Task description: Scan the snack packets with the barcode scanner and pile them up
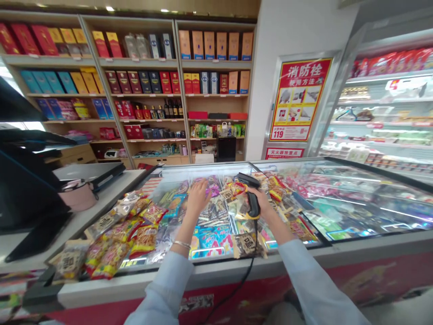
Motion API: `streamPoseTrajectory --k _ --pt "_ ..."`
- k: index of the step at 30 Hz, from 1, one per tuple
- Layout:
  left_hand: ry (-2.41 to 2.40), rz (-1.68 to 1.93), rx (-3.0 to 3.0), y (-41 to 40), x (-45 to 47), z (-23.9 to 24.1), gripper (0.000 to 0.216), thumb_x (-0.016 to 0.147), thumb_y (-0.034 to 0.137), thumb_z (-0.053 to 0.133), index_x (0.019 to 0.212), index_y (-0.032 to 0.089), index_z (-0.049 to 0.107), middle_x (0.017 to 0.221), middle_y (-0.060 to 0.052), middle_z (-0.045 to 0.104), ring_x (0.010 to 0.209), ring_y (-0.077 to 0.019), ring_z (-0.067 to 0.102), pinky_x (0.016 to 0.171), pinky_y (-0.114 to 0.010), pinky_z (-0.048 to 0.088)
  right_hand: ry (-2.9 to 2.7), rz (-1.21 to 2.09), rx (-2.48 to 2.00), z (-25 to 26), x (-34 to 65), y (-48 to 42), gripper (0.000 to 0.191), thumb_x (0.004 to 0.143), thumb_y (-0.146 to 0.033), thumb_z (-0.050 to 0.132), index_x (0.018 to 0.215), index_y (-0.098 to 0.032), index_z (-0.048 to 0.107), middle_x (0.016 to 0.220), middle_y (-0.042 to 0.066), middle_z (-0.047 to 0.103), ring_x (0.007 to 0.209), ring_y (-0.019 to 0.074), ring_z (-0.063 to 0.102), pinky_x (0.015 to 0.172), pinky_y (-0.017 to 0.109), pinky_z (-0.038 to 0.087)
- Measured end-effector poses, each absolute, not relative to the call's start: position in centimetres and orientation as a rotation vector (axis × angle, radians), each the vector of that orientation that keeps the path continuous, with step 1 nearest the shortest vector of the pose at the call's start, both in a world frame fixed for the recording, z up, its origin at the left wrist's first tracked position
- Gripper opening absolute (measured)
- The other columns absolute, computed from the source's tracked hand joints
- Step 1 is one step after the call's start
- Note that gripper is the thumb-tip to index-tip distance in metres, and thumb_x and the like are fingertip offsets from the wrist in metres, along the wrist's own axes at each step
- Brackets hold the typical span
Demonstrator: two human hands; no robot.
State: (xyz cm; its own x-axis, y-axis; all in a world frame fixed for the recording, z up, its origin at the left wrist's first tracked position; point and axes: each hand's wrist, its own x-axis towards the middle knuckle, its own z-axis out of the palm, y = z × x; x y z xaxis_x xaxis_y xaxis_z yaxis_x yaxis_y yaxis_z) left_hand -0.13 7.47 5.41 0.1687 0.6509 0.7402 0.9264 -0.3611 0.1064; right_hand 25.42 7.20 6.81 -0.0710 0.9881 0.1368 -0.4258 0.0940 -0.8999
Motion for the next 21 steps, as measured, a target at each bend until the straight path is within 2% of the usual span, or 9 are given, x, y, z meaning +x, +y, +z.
streamPoseTrajectory --k 8,11,15,18,21 --pt "-1.547 -0.739 -2.294 9.5 3.8 1.3 0.044 0.088 0.028 0.048 0.129 0.012 0.048 0.119 -0.015 0.063 0.110 -0.0252 0.059 0.098 -0.042 0.044 -0.984 1.348 -0.841 3.7 32.2 11.0 0.026 0.062 -0.034 0.073 0.076 -0.014 0.065 0.061 0.004 0.067 0.040 0.0101 0.053 0.035 0.020 0.042" --pt "-1.462 -0.670 -2.375 8.8 4.5 0.6 0.033 0.087 0.030 0.049 0.117 0.017 0.059 0.125 -0.012 0.061 0.114 -0.0251 0.056 0.101 -0.044 0.042 -0.936 1.337 -0.844 2.9 32.6 11.5 0.025 0.061 -0.033 0.073 0.075 -0.014 0.065 0.060 0.003 0.066 0.039 0.0093 0.051 0.036 0.020 0.042" --pt "-1.372 -0.558 -2.535 8.3 4.1 0.5 0.025 0.088 0.030 0.048 0.102 0.025 0.068 0.135 -0.003 0.055 0.123 -0.0245 0.050 0.105 -0.046 0.038 -0.960 1.314 -0.888 2.6 32.1 11.4 0.025 0.061 -0.034 0.073 0.073 -0.014 0.064 0.059 0.004 0.066 0.040 0.0103 0.051 0.035 0.021 0.041" --pt "-1.333 -0.472 -2.610 8.5 3.7 0.4 0.026 0.088 0.027 0.049 0.104 0.028 0.069 0.139 0.001 0.052 0.128 -0.0233 0.045 0.109 -0.048 0.033 -0.957 1.324 -0.916 2.5 31.9 11.2 0.024 0.062 -0.034 0.073 0.072 -0.014 0.064 0.059 0.004 0.066 0.040 0.0103 0.052 0.035 0.020 0.042" --pt "-1.302 -0.362 -2.621 9.0 4.0 -0.1 0.032 0.085 0.023 0.051 0.114 0.028 0.065 0.143 -0.001 0.047 0.132 -0.0224 0.042 0.112 -0.048 0.029 -0.947 1.344 -0.913 2.4 32.0 11.2 0.024 0.063 -0.034 0.072 0.073 -0.014 0.065 0.059 0.004 0.066 0.040 0.0098 0.052 0.036 0.020 0.042"
